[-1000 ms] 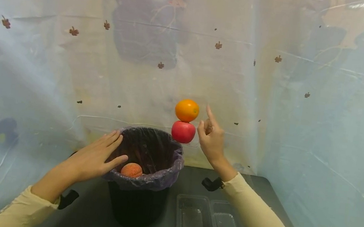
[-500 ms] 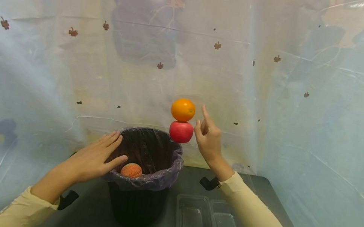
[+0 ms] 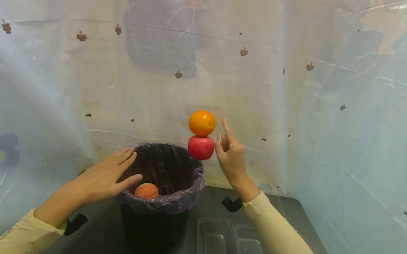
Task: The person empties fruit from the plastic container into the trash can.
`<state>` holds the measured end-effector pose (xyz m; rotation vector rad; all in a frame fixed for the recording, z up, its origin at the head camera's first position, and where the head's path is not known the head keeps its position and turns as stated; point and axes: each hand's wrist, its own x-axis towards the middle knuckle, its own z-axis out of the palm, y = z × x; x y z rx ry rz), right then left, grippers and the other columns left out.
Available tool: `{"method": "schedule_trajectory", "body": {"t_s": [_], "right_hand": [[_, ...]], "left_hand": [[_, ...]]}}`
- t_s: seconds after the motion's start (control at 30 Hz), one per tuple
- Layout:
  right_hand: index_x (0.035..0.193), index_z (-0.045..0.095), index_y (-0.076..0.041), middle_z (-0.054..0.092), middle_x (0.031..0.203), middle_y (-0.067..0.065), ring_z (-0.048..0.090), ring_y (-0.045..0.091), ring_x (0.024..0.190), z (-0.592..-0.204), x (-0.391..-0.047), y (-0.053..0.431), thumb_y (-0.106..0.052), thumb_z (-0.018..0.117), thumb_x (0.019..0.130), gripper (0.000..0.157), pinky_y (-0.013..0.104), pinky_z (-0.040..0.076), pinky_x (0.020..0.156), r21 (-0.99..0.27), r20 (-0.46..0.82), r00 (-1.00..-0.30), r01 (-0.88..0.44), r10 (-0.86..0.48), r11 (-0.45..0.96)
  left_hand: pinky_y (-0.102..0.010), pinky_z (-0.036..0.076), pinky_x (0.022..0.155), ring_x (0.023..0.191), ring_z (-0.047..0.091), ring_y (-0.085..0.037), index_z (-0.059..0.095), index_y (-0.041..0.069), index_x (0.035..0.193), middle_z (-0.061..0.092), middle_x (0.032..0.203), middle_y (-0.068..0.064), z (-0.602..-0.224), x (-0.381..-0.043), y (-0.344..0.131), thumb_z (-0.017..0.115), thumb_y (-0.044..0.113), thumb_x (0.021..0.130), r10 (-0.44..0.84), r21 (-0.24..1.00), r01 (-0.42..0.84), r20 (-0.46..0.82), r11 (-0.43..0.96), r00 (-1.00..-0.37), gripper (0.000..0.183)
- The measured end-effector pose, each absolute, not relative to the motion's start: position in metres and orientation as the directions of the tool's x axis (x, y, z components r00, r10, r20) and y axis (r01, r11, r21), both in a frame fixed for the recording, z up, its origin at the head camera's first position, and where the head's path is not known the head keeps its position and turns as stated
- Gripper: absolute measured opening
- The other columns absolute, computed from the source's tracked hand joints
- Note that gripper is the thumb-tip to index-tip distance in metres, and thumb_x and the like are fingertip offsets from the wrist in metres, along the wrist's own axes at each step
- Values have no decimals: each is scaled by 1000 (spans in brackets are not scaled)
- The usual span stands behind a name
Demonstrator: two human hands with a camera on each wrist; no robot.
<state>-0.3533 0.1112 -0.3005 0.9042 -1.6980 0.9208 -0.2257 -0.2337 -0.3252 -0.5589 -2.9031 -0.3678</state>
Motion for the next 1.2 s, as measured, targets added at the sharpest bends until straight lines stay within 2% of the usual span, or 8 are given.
{"method": "schedule_trajectory", "body": {"t_s": [0.23, 0.53, 0.67, 0.9, 1.2], "right_hand": [[149, 48, -6, 41, 61, -1, 34, 8, 55, -302, -354, 111, 10, 66, 88, 66, 21, 32, 51, -144, 957, -239, -883, -163, 447], [148, 49, -3, 41, 63, -2, 35, 10, 56, -302, -354, 109, 3, 64, 92, 58, 21, 35, 52, -148, 949, -254, -881, -185, 449], [146, 51, -1, 40, 61, -2, 34, 9, 55, -303, -354, 108, 4, 65, 91, 57, 21, 34, 51, -106, 956, -215, -884, -197, 455], [141, 53, 6, 40, 61, 0, 34, 10, 54, -303, -354, 105, 13, 71, 82, 63, 22, 34, 49, 25, 971, -94, -874, -218, 486], [139, 55, 6, 39, 63, 0, 35, 11, 55, -302, -351, 103, 11, 69, 83, 58, 25, 36, 48, 67, 970, -60, -864, -235, 499]], "left_hand": [[-61, 13, 121, 153, 9, -37, 20, 2, 159, 11, 167, -18, -325, -226, -233, 35, 70, 99, 343, 210, 383, 204, 899, -917, 92], [-61, 13, 121, 153, 9, -37, 21, 2, 159, 11, 167, -18, -326, -228, -234, 35, 70, 99, 345, 207, 384, 202, 900, -917, 92], [-60, 13, 121, 153, 9, -37, 21, 2, 159, 11, 167, -17, -326, -228, -234, 35, 69, 99, 344, 211, 384, 202, 899, -917, 91], [-60, 12, 121, 153, 9, -37, 20, 3, 160, 11, 167, -17, -326, -228, -233, 35, 71, 99, 336, 214, 376, 202, 902, -920, 92], [-60, 13, 121, 153, 10, -37, 22, 3, 159, 12, 167, -16, -326, -227, -231, 35, 70, 99, 340, 215, 384, 214, 898, -916, 91]]}}
